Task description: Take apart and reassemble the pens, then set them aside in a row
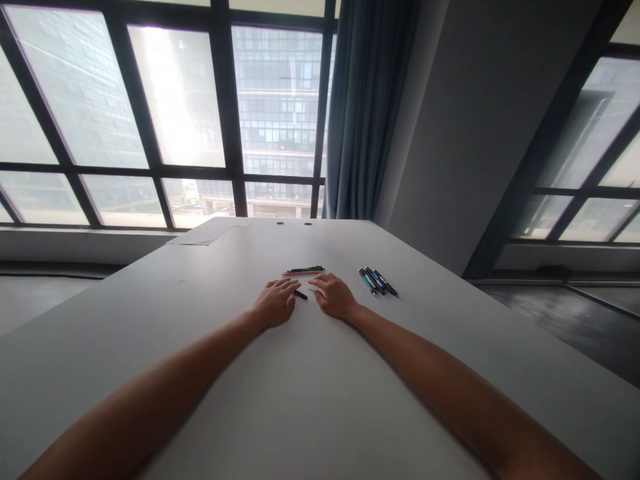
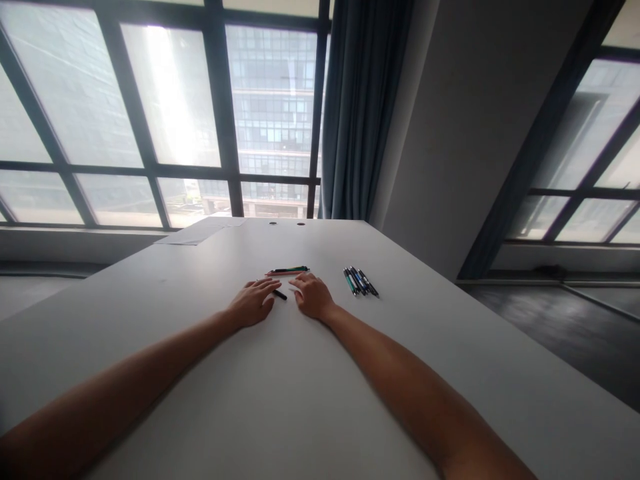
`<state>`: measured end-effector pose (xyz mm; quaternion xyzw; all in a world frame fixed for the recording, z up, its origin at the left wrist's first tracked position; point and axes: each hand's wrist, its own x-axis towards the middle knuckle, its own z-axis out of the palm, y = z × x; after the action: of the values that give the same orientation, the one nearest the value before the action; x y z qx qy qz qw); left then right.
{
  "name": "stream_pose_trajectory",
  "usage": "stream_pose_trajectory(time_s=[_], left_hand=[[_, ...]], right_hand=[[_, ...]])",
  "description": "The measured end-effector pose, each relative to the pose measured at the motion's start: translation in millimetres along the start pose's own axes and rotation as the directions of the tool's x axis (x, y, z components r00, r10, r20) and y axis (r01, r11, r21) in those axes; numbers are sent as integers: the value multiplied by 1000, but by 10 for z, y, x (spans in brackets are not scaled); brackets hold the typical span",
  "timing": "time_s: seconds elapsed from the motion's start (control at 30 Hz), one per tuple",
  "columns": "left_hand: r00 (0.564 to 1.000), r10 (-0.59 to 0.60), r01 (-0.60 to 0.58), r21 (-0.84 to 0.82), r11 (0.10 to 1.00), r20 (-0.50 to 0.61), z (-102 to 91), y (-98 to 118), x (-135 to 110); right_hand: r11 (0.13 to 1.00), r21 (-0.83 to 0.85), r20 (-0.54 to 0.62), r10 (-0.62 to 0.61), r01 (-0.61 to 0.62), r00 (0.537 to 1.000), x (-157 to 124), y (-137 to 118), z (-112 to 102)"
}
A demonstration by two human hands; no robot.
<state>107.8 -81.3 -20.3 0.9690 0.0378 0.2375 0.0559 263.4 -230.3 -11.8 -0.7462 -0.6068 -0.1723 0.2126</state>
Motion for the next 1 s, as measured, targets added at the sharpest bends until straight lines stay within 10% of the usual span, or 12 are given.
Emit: stream_pose_trajectory(time_s=[1.0], left_hand=[[986, -159, 157, -34, 987, -55, -107, 138, -72]], right_hand=[[970, 219, -27, -105, 108, 994, -34, 20, 90]])
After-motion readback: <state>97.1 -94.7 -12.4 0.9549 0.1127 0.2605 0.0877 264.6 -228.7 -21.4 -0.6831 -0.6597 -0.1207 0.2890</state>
